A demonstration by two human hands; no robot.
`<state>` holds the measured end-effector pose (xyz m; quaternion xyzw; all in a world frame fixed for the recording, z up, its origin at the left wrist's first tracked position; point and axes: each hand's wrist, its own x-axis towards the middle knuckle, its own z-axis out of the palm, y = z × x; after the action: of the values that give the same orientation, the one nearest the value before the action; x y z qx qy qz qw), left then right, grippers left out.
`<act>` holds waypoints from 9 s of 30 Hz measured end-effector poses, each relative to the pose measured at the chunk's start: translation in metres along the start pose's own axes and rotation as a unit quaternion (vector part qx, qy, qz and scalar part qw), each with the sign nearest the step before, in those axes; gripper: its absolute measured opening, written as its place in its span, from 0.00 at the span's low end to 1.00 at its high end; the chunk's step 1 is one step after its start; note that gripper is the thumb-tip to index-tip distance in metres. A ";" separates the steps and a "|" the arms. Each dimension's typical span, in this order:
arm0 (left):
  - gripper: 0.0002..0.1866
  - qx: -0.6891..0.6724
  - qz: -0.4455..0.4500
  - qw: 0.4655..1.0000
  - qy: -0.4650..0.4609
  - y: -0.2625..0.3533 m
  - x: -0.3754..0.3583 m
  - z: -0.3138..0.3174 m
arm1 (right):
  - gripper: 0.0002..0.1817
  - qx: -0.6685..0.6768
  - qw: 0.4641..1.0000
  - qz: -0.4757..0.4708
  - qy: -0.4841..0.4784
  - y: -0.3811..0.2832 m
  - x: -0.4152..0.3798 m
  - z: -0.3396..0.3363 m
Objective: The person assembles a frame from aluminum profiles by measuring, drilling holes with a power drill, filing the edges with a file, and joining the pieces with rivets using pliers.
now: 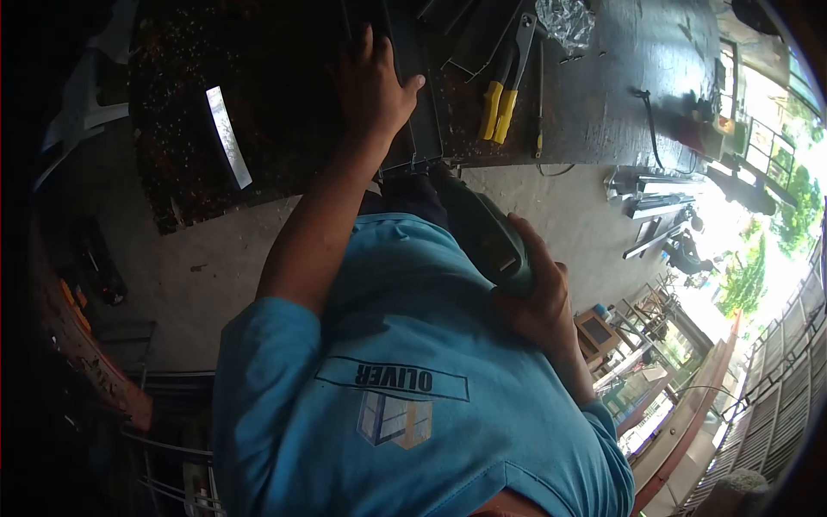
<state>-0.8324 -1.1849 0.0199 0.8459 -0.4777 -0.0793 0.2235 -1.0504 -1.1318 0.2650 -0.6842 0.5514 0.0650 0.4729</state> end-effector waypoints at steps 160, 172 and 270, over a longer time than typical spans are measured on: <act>0.41 0.053 0.127 0.985 -0.101 -0.001 0.035 -0.001 | 0.36 -0.034 0.999 0.006 -0.039 -0.024 0.029 0.010; 0.40 0.047 0.126 0.986 -0.096 0.000 0.034 0.000 | 0.46 -0.127 0.988 -0.040 -0.073 -0.041 0.052 -0.001; 0.38 0.020 0.101 0.991 -0.082 0.006 0.034 0.002 | 0.49 -0.425 0.856 -0.150 -0.253 -0.091 0.068 0.002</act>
<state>-0.8199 -1.2164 0.0239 0.7882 -0.5790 -0.1155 0.1739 -0.9497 -1.1822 0.2748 -0.8528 0.2223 0.3926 0.2630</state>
